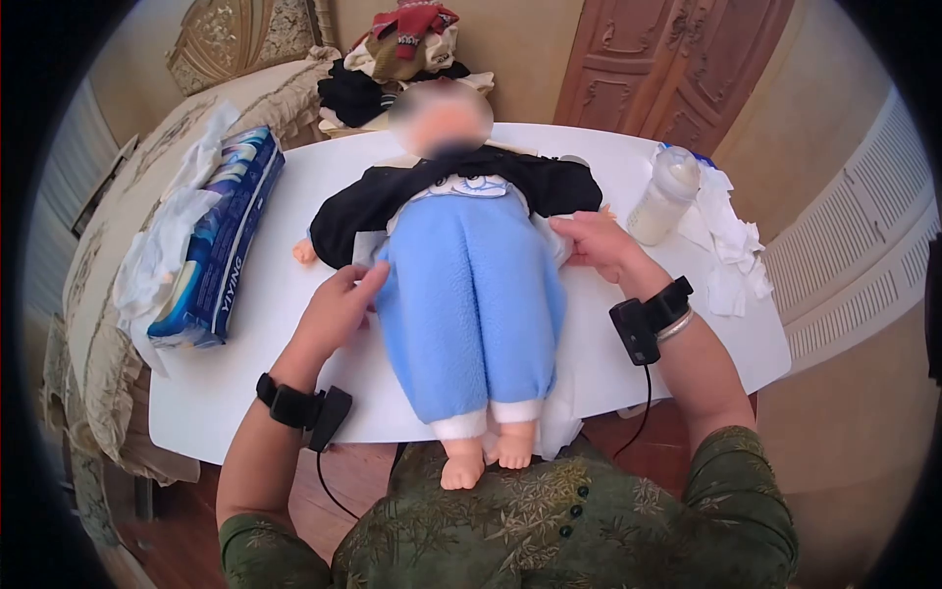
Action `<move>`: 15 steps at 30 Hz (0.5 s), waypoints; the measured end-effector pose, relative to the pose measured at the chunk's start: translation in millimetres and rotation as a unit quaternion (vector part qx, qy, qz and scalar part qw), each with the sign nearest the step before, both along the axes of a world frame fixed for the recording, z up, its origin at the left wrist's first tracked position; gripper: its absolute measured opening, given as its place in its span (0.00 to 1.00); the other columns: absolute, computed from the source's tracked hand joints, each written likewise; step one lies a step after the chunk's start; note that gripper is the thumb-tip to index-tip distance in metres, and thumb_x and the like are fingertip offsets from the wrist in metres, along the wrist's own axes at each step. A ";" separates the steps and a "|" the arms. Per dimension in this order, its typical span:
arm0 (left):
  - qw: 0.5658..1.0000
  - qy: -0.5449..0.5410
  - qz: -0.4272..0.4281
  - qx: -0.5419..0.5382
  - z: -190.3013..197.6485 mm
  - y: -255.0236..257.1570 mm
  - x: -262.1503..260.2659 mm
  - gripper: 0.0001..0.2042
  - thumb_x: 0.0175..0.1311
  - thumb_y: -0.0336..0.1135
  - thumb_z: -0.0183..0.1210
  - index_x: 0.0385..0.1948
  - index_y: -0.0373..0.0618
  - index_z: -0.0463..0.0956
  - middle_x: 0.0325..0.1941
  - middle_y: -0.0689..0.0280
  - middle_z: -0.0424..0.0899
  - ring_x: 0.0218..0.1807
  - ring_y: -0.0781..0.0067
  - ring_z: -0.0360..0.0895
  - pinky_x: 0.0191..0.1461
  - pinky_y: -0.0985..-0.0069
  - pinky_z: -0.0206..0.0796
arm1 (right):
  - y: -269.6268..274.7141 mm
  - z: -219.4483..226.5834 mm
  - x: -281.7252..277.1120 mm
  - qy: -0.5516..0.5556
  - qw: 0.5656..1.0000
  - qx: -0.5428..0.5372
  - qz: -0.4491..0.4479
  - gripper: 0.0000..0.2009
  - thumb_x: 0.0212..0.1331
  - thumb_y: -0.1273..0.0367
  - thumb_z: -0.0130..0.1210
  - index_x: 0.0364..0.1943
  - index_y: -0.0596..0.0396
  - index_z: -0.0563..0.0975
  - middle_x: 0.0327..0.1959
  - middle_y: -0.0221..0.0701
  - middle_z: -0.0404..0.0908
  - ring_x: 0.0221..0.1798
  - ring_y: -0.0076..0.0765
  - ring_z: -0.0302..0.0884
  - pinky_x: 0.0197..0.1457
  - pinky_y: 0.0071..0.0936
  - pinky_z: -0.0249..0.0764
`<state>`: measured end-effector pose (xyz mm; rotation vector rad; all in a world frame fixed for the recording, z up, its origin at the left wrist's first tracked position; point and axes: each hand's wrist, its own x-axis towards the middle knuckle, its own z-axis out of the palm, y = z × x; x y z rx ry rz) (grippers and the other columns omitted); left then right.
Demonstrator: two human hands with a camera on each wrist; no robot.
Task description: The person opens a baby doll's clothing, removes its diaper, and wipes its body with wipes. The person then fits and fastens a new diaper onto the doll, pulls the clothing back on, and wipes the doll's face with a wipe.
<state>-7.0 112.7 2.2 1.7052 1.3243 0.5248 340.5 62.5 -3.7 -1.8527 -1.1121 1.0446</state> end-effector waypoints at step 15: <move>0.916 -0.304 0.067 -0.254 1.4 9.9 -7.8 0.12 0.66 0.46 0.52 0.34 0.47 0.72 0.33 0.68 0.77 0.39 0.78 0.73 0.45 0.81 0.65 | -4.9 8.1 -34.1 0.096 0.949 0.297 -0.053 0.13 0.60 0.68 0.54 0.45 0.61 0.72 0.36 0.26 0.76 0.37 0.17 0.71 0.38 0.16 0.67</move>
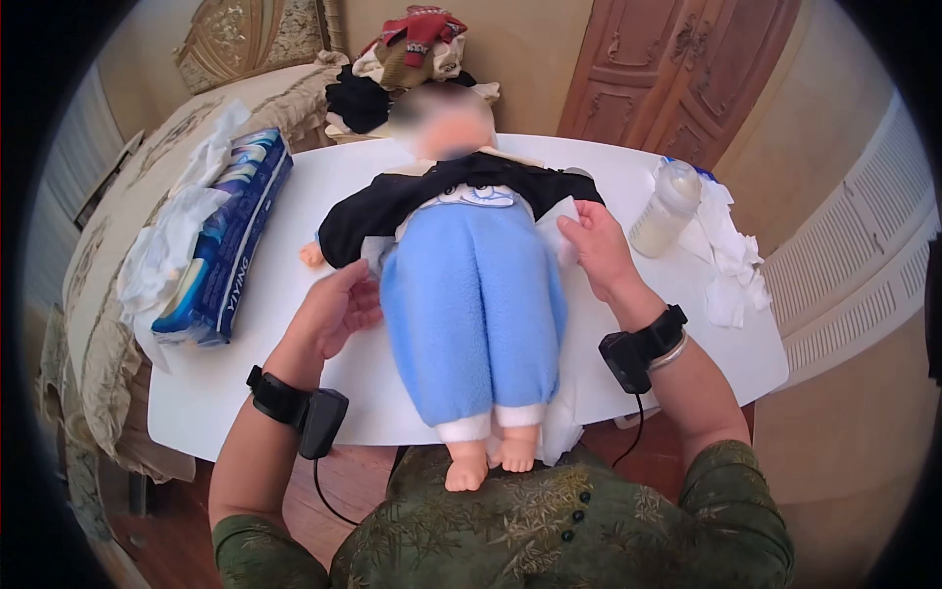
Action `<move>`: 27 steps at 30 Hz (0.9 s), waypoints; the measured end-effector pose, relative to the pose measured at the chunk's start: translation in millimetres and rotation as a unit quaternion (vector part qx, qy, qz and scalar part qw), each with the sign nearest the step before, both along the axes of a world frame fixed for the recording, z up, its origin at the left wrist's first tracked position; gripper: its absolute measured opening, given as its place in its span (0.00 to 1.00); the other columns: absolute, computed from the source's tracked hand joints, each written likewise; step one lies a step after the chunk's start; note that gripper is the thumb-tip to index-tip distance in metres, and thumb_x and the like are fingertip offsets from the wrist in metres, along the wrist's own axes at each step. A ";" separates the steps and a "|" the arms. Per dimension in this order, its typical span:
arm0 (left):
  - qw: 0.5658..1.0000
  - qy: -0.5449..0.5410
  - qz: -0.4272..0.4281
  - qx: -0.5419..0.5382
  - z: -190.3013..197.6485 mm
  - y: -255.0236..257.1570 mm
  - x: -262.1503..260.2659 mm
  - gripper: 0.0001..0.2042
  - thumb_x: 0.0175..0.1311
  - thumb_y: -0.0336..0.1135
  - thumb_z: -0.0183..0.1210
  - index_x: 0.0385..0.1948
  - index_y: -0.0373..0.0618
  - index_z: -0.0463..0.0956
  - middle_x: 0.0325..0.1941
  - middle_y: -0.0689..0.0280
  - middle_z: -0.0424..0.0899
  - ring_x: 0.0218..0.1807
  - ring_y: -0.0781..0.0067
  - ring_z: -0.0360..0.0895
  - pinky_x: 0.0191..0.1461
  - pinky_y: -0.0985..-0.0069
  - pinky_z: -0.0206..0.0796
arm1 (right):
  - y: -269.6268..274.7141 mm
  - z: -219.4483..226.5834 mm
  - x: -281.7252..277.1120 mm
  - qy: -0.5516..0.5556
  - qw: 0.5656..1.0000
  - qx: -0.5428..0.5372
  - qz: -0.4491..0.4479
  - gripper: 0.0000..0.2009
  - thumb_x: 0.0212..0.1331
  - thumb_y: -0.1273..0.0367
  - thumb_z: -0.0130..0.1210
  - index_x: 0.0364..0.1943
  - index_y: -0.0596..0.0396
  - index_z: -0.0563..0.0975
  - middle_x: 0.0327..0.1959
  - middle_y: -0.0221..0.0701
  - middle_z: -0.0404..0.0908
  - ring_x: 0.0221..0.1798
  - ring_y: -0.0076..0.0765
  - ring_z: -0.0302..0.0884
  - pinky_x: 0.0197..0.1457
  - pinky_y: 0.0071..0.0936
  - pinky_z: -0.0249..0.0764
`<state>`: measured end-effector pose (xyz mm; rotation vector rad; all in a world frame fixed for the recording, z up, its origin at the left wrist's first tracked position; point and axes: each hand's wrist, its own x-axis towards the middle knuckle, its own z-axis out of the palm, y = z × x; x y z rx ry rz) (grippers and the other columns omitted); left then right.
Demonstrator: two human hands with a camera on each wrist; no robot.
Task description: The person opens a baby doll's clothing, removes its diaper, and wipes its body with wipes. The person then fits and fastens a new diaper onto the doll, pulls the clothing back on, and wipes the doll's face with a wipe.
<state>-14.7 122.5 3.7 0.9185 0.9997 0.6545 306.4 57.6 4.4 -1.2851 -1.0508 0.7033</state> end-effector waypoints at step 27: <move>0.956 0.210 0.054 0.196 -17.1 2.8 16.2 0.26 0.61 0.44 0.57 0.51 0.30 0.64 0.38 0.62 0.76 0.34 0.76 0.73 0.39 0.75 0.68 | -8.6 -13.8 1.7 0.154 0.978 -0.127 0.055 0.13 0.66 0.63 0.47 0.48 0.55 0.74 0.44 0.25 0.78 0.44 0.24 0.75 0.46 0.23 0.72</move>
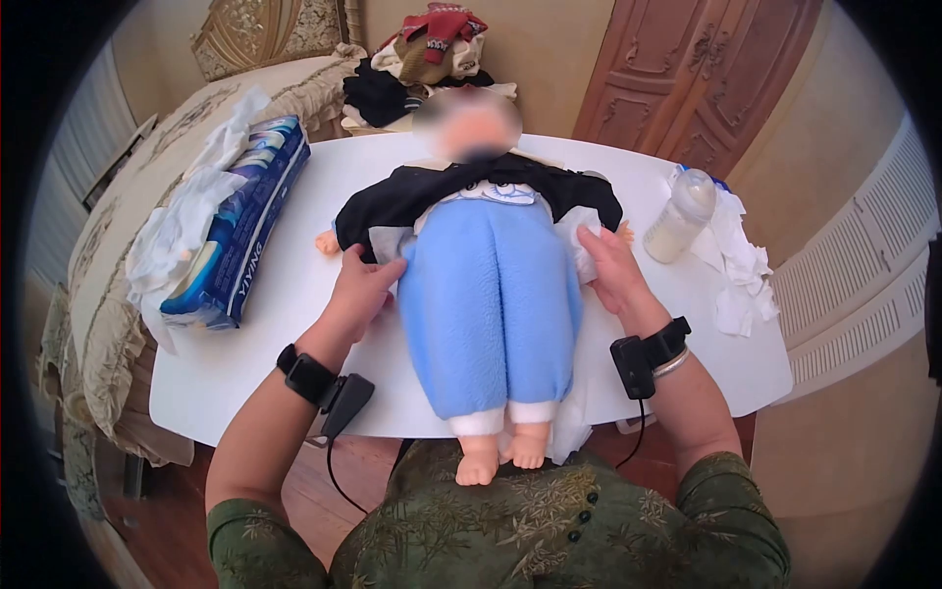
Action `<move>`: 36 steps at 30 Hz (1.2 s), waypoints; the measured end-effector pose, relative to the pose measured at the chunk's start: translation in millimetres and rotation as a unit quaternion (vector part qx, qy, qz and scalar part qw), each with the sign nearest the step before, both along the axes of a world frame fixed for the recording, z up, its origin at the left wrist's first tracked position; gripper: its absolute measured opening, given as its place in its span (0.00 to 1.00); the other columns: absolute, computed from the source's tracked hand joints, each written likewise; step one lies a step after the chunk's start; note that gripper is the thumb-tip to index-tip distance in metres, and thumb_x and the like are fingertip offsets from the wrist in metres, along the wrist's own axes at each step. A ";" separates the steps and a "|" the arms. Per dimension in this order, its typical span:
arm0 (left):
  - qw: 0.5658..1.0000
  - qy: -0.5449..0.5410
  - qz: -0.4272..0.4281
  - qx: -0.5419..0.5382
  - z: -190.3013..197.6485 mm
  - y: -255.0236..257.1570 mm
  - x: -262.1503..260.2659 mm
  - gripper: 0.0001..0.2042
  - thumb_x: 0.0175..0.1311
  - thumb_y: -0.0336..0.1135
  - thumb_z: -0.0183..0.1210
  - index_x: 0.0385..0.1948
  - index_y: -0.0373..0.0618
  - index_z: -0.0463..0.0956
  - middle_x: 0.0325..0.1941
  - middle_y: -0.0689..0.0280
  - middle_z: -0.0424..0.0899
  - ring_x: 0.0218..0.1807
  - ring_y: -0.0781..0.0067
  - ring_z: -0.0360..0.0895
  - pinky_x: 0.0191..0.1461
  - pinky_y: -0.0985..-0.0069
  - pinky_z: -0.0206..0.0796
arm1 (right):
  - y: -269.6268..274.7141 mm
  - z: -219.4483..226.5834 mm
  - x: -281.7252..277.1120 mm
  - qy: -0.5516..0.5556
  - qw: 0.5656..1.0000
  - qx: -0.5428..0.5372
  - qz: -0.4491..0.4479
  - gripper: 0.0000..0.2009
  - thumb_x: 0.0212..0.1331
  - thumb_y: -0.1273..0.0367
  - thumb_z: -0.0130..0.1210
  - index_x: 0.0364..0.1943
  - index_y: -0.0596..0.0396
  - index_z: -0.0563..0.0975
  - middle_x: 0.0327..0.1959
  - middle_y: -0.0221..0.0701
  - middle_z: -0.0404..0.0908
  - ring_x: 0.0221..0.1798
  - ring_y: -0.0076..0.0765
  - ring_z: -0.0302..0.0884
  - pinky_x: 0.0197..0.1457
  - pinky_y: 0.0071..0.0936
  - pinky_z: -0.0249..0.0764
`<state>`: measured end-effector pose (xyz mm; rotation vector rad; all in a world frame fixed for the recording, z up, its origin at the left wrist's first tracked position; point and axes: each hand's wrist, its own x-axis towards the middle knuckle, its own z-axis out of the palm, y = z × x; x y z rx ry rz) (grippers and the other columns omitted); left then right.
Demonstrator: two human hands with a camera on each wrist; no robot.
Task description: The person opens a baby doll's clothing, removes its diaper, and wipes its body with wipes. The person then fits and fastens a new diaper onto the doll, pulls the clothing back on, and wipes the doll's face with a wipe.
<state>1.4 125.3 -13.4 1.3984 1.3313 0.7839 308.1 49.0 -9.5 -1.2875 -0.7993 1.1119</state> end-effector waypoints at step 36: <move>0.998 0.001 -0.041 -0.048 -0.5 14.2 -12.4 0.09 0.64 0.42 0.53 0.28 0.48 0.73 0.25 0.73 0.72 0.24 0.82 0.67 0.27 0.81 0.59 | 14.8 -9.9 0.2 -0.019 0.989 0.120 -0.082 0.10 0.67 0.65 0.45 0.32 0.55 0.71 0.29 0.21 0.70 0.31 0.15 0.63 0.34 0.18 0.62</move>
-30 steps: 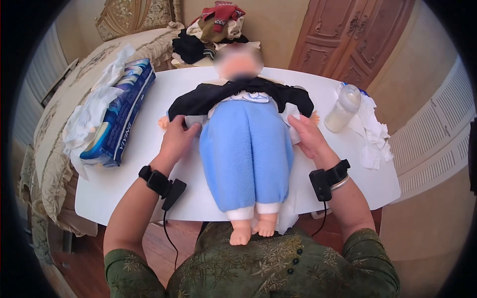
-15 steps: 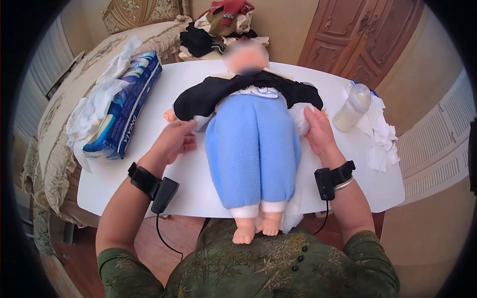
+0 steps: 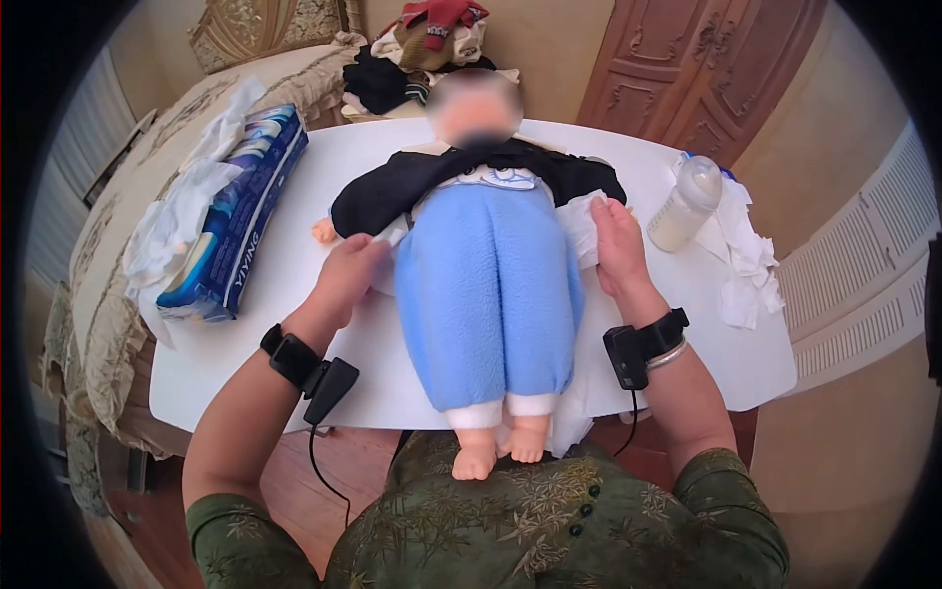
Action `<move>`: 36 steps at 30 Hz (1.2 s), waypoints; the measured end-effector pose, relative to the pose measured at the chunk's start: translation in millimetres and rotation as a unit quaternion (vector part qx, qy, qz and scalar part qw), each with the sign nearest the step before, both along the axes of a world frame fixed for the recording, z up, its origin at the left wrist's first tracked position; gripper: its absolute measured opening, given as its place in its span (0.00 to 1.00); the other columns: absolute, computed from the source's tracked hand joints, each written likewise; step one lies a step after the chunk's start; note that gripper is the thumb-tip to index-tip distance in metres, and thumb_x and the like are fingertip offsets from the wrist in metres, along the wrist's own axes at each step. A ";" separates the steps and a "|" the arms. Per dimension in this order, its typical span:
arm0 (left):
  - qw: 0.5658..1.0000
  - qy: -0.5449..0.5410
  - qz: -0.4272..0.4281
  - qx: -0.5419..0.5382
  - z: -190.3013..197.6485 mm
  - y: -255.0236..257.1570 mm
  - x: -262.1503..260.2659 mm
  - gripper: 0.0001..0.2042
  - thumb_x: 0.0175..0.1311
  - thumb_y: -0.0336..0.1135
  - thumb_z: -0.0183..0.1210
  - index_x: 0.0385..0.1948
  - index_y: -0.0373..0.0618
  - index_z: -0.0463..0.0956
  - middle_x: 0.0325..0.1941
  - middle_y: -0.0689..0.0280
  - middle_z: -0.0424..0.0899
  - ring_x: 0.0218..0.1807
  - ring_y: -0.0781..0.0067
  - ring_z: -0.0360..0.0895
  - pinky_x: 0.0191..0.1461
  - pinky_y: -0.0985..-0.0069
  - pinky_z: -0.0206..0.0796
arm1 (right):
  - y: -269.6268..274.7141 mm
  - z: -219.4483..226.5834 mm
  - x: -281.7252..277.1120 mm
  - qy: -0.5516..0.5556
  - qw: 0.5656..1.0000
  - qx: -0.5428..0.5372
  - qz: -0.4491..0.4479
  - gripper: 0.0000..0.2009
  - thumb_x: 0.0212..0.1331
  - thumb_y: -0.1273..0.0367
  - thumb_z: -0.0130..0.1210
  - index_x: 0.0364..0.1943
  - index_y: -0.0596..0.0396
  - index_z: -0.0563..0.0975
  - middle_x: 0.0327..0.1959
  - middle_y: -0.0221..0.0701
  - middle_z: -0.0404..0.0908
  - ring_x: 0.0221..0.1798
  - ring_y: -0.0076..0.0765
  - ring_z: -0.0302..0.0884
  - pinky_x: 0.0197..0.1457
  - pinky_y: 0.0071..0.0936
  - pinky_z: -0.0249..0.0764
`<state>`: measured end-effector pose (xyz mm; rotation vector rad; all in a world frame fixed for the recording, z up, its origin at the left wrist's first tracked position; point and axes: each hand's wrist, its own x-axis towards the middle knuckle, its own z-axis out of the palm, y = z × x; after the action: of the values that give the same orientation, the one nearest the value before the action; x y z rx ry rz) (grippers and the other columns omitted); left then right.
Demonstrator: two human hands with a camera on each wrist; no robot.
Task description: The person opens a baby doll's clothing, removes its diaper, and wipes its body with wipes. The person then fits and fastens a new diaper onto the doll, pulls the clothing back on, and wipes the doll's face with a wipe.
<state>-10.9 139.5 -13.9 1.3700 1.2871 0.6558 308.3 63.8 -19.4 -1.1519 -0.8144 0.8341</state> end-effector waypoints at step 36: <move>0.708 0.241 -0.451 0.488 59.0 -2.5 102.2 0.20 0.64 0.54 0.49 0.54 0.60 0.75 0.67 0.56 0.62 0.71 0.42 0.49 0.68 0.42 0.40 | 20.0 47.4 -38.9 -0.447 0.893 -0.019 0.050 0.11 0.62 0.66 0.48 0.31 0.60 0.75 0.26 0.35 0.77 0.31 0.29 0.73 0.36 0.28 0.70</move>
<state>91.3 137.0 45.1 2.9174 0.3555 0.2247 269.4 83.8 28.1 -1.5536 -1.6254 0.3598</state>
